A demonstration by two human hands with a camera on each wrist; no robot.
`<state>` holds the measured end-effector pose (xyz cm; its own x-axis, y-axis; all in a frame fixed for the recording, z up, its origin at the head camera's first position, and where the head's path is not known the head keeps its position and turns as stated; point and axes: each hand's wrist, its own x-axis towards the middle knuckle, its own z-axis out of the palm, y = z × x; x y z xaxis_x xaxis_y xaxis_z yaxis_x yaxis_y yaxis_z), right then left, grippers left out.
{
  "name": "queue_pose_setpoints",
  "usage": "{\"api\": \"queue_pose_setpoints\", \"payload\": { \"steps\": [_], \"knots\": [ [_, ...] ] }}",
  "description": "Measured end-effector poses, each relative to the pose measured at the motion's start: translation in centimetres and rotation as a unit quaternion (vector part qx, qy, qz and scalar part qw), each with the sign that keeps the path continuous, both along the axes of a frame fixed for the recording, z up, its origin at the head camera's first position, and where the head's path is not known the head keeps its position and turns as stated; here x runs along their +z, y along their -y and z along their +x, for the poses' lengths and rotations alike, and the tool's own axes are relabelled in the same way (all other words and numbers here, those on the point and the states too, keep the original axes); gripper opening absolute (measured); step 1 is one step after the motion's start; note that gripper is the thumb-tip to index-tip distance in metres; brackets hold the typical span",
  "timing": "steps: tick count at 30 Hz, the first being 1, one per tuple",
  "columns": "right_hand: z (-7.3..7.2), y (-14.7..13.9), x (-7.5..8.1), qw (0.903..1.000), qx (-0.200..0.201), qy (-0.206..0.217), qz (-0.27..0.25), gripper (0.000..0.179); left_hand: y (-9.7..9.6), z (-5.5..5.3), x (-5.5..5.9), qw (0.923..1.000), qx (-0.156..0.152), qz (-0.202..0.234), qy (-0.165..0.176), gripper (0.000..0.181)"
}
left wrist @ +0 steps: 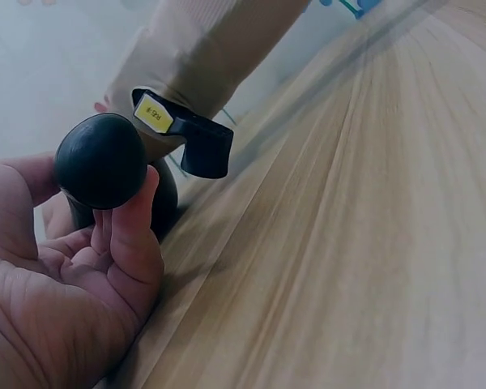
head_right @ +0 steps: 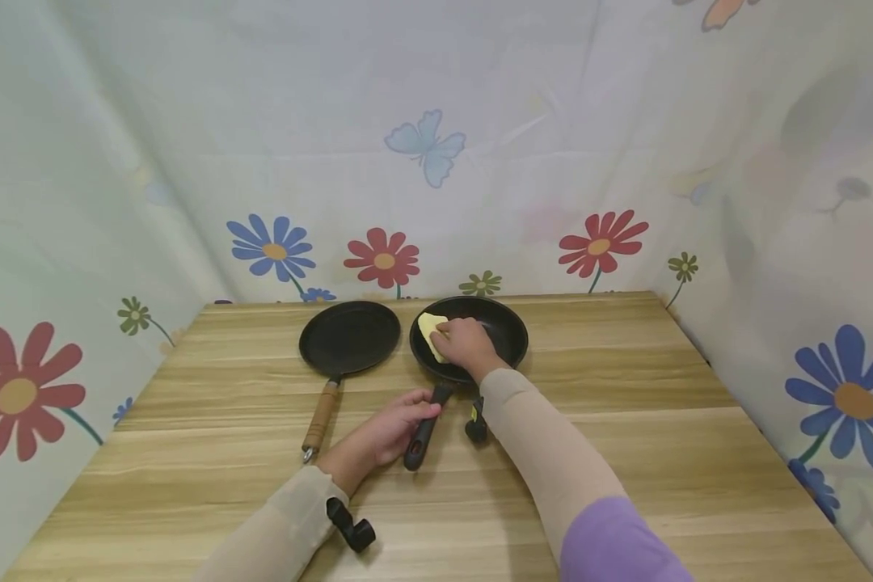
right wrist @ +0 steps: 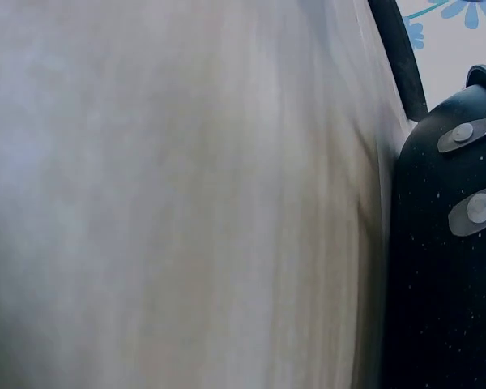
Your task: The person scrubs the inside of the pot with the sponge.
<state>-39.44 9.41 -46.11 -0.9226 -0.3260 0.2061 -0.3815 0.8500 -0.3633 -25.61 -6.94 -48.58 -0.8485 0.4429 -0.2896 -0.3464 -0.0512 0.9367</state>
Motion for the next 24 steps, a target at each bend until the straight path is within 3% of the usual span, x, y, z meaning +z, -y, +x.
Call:
{"api": "queue_pose_setpoints", "payload": {
  "steps": [16,24],
  "knots": [
    [0.57,-0.49,0.18,0.9971,0.073,-0.003,-0.021,0.039,0.07,-0.14,0.21,0.9998,0.003,0.007,0.016,0.025],
    [1.00,-0.80,0.36,0.9948,0.095,0.024,-0.027,0.039,0.15,-0.10,0.32,0.9998,0.001,0.008,0.015,0.023]
  ]
}}
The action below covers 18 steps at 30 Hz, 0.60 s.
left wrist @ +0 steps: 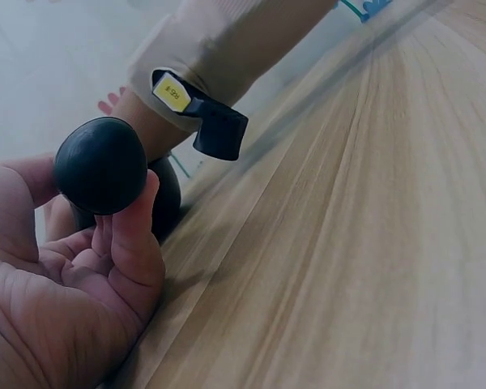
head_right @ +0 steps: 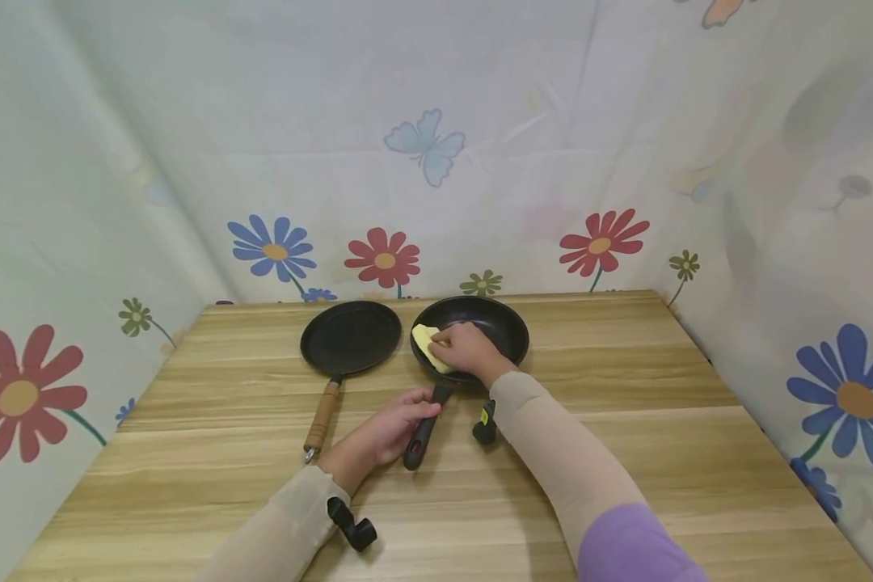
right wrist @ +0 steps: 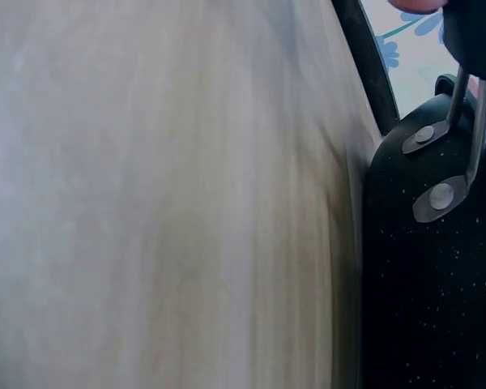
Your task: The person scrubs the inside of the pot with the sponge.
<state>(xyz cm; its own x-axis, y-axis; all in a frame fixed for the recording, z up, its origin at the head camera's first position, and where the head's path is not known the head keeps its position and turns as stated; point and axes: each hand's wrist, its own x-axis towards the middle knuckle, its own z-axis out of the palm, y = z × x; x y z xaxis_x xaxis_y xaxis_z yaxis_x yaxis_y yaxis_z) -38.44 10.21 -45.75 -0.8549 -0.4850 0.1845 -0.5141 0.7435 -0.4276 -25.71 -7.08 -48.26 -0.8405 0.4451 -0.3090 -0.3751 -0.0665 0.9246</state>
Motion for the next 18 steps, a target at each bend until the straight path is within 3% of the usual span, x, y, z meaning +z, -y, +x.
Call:
{"api": "queue_pose_setpoints", "payload": {
  "steps": [18],
  "knots": [
    [0.5,-1.3,0.6,0.9943,0.094,0.043,-0.027,0.033,-0.2,0.2,0.0,0.9999,0.014,0.001,0.003,0.021]
  ]
}}
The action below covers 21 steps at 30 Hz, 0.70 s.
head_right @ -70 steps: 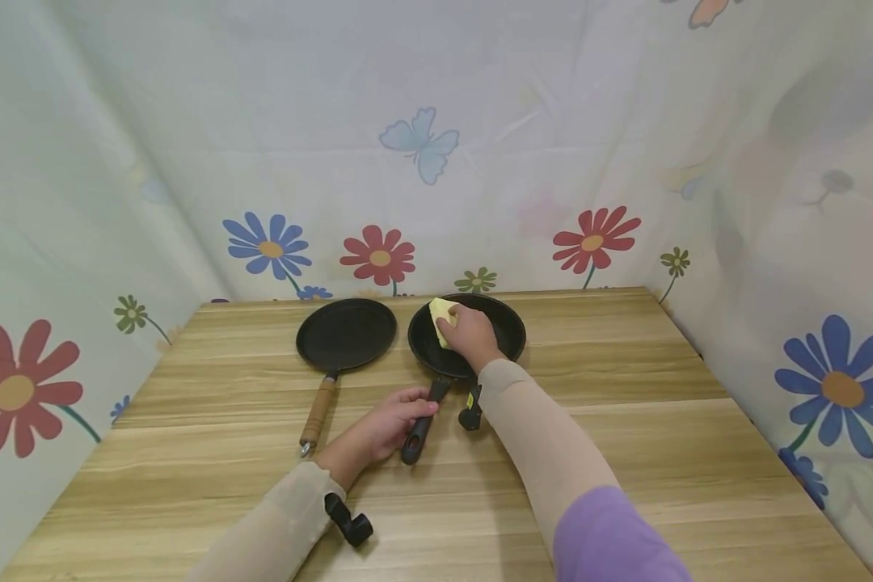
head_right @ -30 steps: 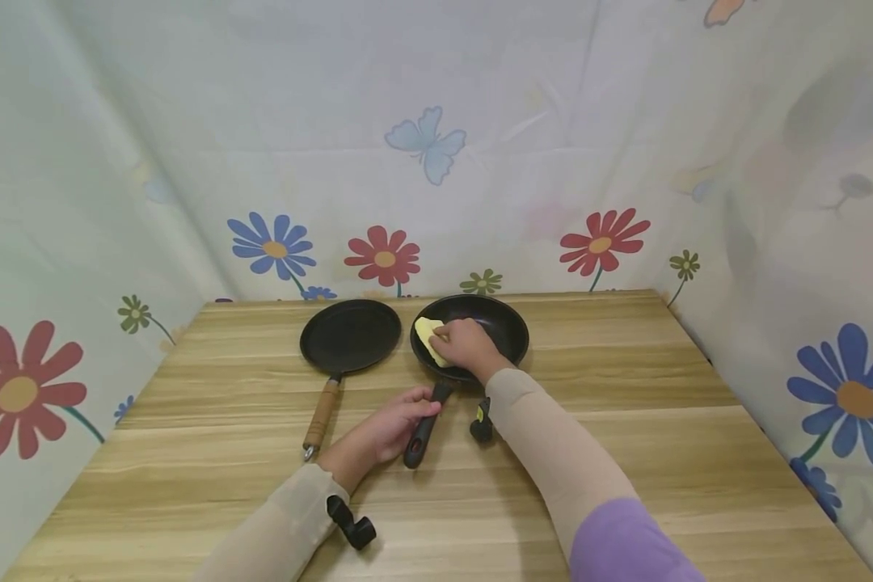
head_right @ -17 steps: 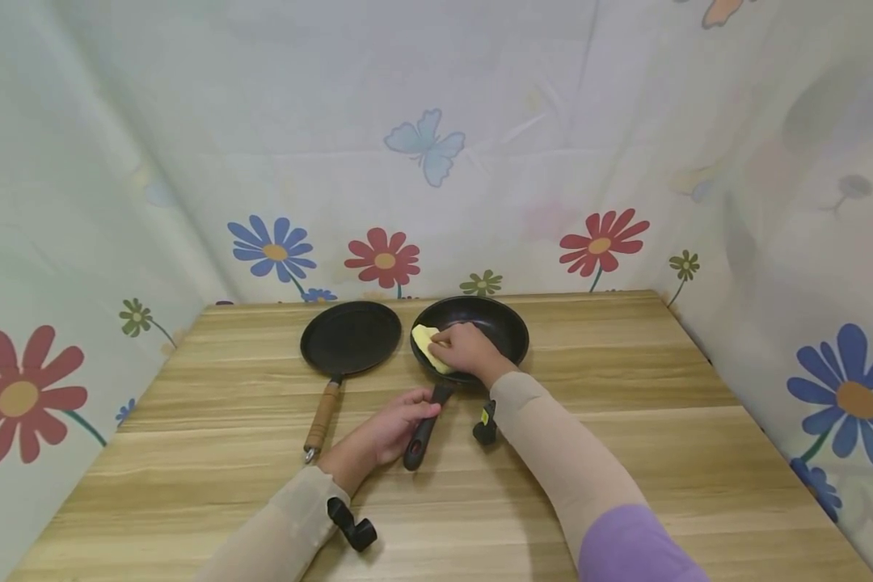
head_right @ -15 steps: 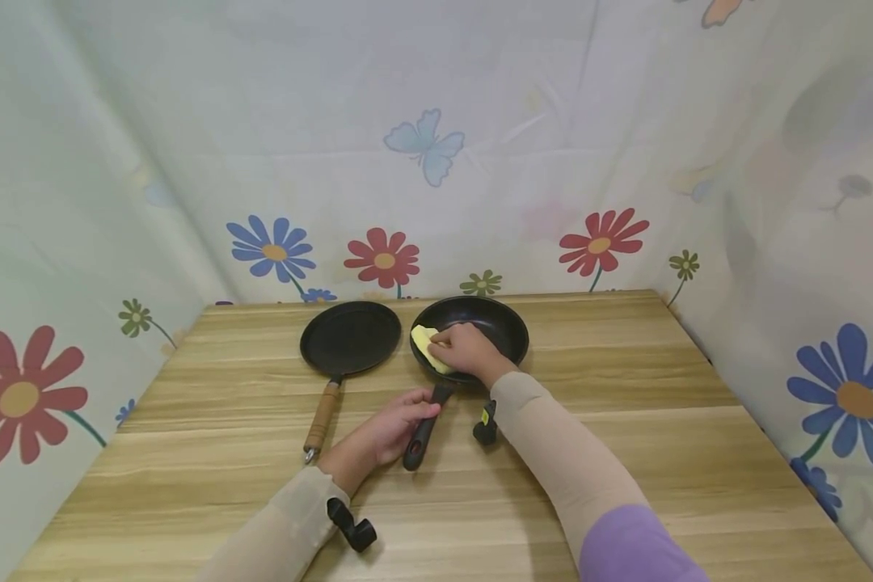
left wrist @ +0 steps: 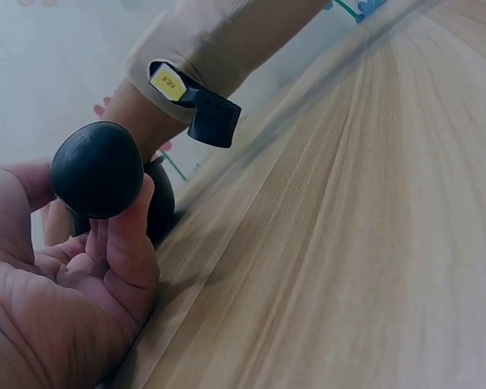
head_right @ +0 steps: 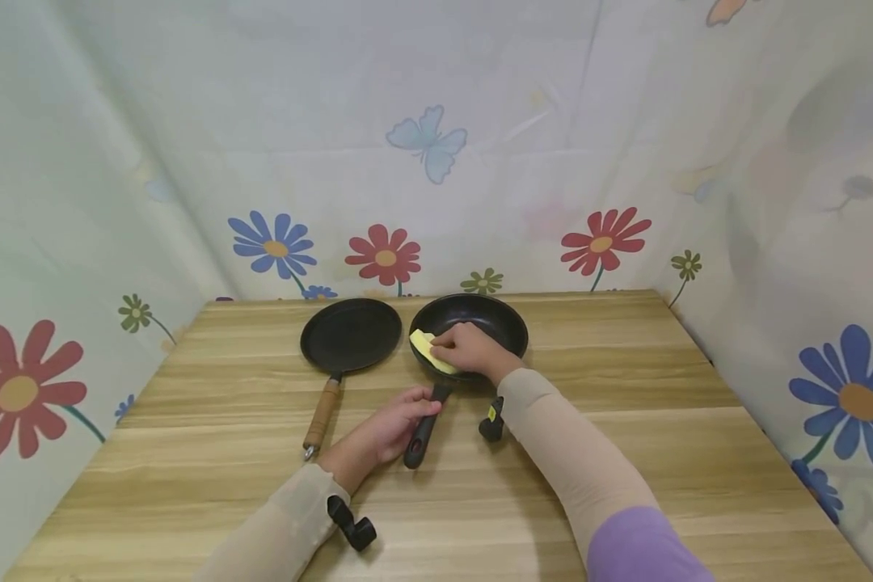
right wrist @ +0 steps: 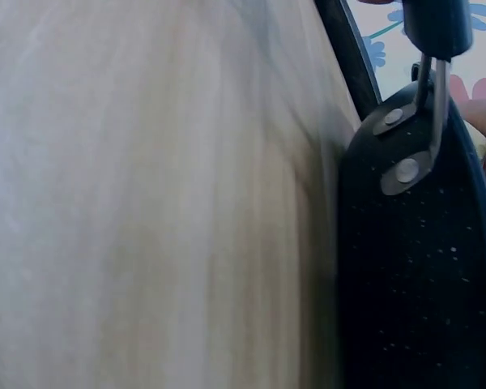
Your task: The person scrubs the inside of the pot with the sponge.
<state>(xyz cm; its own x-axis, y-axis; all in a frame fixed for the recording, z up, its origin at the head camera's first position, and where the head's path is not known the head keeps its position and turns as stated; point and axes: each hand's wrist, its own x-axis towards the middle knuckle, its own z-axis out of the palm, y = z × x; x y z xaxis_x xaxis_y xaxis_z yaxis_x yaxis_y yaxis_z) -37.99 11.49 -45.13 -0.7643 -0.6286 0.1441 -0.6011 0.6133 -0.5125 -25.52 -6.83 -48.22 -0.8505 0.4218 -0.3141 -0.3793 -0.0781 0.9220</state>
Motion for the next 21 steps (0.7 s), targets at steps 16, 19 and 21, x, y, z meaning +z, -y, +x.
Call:
{"api": "queue_pose_setpoints", "payload": {
  "steps": [16,19,21],
  "knots": [
    [-0.3,-1.5,1.4,0.9952,0.055,0.072,0.036,0.031,-0.2,-0.1,-0.3,0.9997,0.025,-0.006,-0.006,0.014],
    [-0.2,-1.8,1.7,0.9941,0.065,0.079,0.036,0.031,-0.2,-0.1,-0.2,0.9996,0.027,-0.009,-0.008,0.017],
    [0.0,-2.0,2.1,0.9933,0.068,0.086,0.038,0.031,-0.2,-0.1,-0.2,0.9995,0.029,-0.011,-0.009,0.019]
  ]
}}
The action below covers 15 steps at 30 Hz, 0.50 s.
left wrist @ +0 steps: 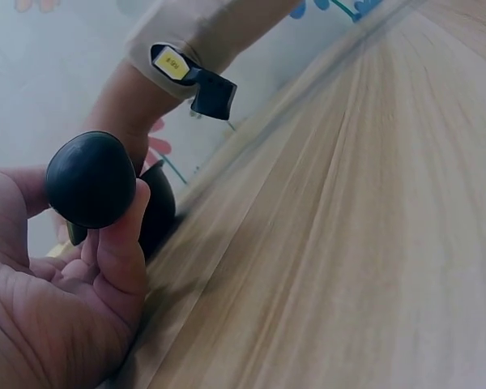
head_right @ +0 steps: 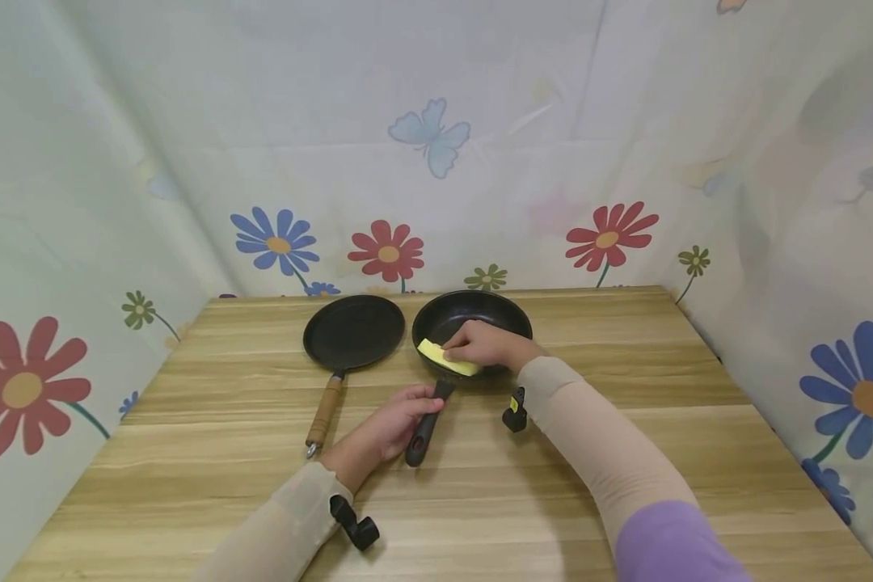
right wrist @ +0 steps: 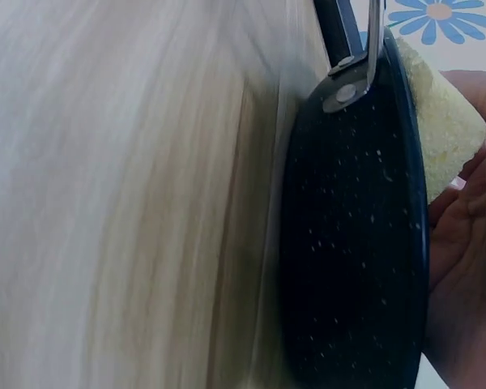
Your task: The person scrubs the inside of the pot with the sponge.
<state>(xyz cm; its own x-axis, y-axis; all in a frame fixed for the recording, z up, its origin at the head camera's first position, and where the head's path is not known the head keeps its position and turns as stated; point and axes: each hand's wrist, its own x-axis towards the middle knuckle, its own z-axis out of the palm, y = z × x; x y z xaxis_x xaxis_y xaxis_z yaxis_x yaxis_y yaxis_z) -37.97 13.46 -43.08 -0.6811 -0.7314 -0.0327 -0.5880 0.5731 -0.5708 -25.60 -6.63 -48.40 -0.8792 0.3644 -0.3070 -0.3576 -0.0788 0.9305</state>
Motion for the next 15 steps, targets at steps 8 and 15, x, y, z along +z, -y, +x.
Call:
{"api": "queue_pose_setpoints", "payload": {
  "steps": [8,15],
  "knots": [
    [0.31,-0.62,0.57,0.9998,0.007,0.011,0.013,0.032,-0.06,0.17,0.31,1.0000,0.007,-0.004,-0.003,0.020],
    [0.27,-0.95,0.21,0.9997,0.001,0.021,0.011,0.032,-0.01,0.05,0.26,0.9999,0.009,-0.011,-0.002,0.020]
  ]
}}
